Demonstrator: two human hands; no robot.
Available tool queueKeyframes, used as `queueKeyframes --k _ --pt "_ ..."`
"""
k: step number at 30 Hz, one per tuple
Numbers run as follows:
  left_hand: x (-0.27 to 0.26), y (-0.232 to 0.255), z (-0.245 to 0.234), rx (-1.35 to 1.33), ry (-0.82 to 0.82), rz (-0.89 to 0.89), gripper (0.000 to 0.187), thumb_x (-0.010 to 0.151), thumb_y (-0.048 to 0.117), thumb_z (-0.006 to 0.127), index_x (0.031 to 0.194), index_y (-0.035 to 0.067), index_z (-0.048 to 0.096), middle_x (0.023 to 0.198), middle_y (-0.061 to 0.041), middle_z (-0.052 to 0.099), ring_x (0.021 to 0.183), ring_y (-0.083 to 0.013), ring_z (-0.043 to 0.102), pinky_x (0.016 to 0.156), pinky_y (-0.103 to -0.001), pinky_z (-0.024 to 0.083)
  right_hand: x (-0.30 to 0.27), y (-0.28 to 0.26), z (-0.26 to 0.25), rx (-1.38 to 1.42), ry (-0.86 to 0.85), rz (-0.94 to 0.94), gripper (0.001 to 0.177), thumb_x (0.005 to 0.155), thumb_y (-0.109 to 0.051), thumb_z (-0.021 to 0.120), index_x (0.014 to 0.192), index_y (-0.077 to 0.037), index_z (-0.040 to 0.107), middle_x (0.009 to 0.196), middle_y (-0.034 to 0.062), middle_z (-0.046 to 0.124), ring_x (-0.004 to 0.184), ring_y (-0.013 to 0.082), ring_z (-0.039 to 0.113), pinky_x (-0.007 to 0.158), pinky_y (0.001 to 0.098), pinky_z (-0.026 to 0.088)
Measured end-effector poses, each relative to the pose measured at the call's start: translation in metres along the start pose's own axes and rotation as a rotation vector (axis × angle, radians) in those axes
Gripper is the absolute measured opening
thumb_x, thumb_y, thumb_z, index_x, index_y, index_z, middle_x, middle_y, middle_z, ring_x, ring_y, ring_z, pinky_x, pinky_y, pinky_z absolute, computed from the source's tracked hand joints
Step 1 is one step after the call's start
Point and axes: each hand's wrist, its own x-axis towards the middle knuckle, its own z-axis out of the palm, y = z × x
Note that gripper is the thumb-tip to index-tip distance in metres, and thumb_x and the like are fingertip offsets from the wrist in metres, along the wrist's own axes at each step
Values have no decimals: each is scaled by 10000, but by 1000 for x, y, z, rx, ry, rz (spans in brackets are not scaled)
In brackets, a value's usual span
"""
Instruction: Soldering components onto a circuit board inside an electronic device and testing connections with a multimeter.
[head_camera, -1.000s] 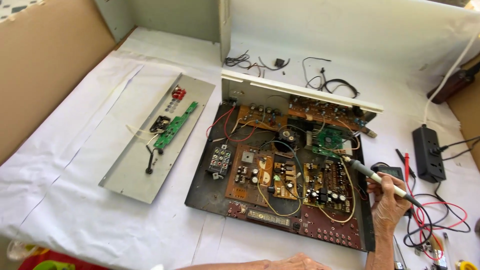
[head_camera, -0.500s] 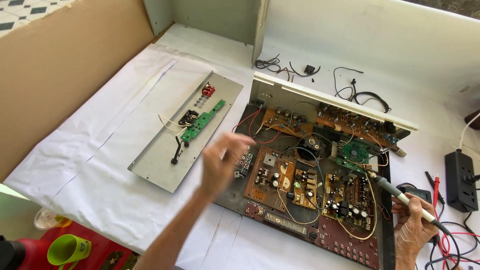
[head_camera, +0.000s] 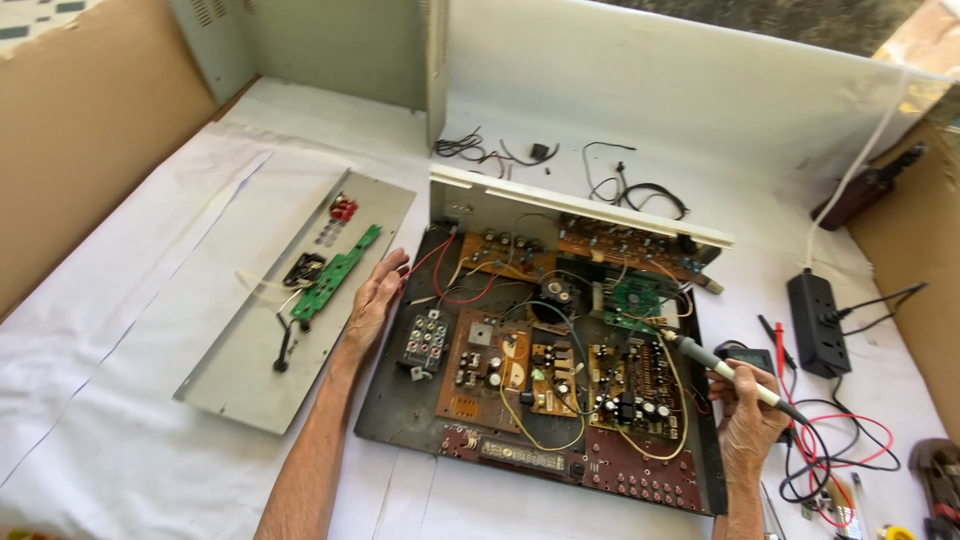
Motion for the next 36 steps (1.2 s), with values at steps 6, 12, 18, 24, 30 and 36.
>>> queueKeyframes --k 6,12,18,24,30,36 --pt "17 -19 6 118 2 -61 740 931 499 556 1533 83 448 1607 -100 453 1515 -214 380 1248 -353 269 0 -11 3 14 -16 -9 146 1063 -178 641 1084 -41 691 898 115 716 738 135 673 651 189 555" --pt "15 -28 8 114 41 -51 661 953 442 556 1500 76 494 1579 -85 492 1503 -194 404 1253 -334 282 4 -8 -1 13 14 20 178 1052 -180 635 1069 -11 688 855 158 715 684 151 652 612 208 530" --pt "14 -28 10 123 91 -32 569 1003 428 506 1458 90 550 1545 -61 535 1492 -177 424 1268 -322 265 3 -12 -1 -11 6 28 204 1065 -200 628 1087 -6 688 875 174 724 706 163 660 642 226 549" --pt "18 -74 -17 -148 187 -126 456 1094 296 520 1505 100 542 1314 -187 673 1064 -224 688 875 -356 599 8 -1 8 29 88 -54 159 1047 -115 644 1066 30 705 787 257 706 617 171 673 571 241 577" --pt "16 -72 -14 -73 209 -128 388 1116 295 528 1464 134 595 1203 -170 704 976 -178 689 812 -313 606 10 6 0 62 128 -75 170 1031 -116 647 1047 43 707 759 256 702 586 177 665 547 257 577" --pt "11 -55 -3 -20 217 -134 370 1124 285 542 1448 117 601 1199 -173 702 974 -173 679 823 -319 600 10 4 -3 79 161 -76 163 1026 -110 653 1035 47 696 750 253 697 577 168 647 555 263 579"
